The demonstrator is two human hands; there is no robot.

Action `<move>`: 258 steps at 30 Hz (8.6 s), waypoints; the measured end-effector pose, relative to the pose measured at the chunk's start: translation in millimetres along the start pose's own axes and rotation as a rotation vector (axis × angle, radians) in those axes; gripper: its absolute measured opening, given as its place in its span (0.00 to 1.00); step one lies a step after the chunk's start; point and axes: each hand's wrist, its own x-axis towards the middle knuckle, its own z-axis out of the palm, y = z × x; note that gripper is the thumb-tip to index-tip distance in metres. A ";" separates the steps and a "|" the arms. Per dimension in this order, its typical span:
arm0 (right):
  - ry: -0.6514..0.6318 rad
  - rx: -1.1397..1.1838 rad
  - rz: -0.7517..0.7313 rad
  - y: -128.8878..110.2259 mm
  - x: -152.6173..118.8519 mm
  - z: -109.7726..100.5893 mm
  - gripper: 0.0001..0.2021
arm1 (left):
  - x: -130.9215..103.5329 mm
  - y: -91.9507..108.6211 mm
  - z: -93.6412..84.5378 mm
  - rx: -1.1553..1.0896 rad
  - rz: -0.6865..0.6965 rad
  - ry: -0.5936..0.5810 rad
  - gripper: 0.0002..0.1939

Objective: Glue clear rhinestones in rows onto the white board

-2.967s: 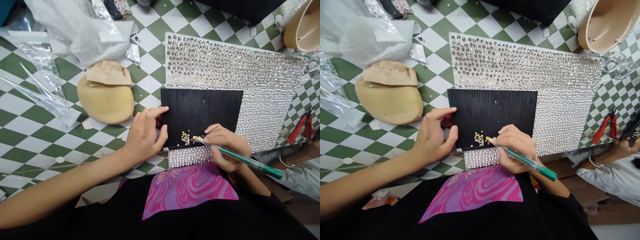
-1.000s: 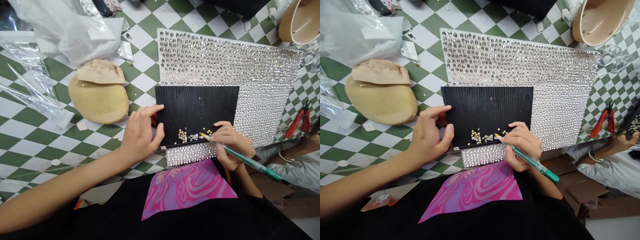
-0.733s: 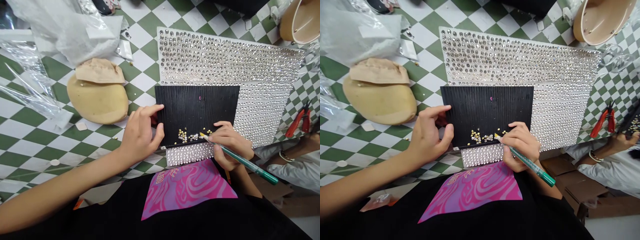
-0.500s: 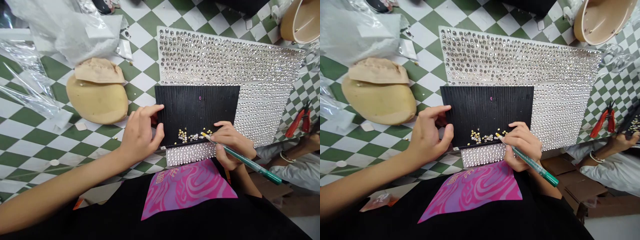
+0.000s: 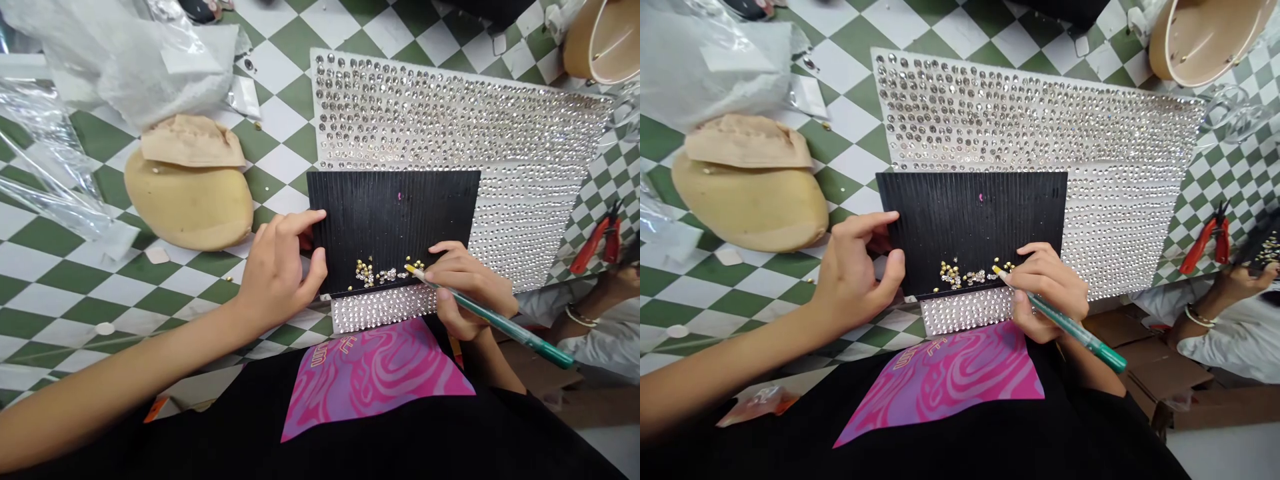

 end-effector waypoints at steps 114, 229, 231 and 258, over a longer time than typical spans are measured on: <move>-0.153 0.120 -0.041 -4.6 27.5 14.3 0.09 | 1.7 -0.2 0.2 0.086 0.055 0.022 0.18; 0.023 0.087 -0.015 -2.8 -10.0 6.7 0.10 | 1.8 0.6 0.6 0.113 0.032 0.017 0.19; 0.041 0.113 0.004 -2.3 -7.2 3.6 0.11 | 2.0 0.6 0.4 0.107 0.037 0.017 0.19; 0.151 -0.107 0.046 42.0 94.6 18.2 0.04 | 2.3 1.5 -2.1 0.064 0.041 0.015 0.17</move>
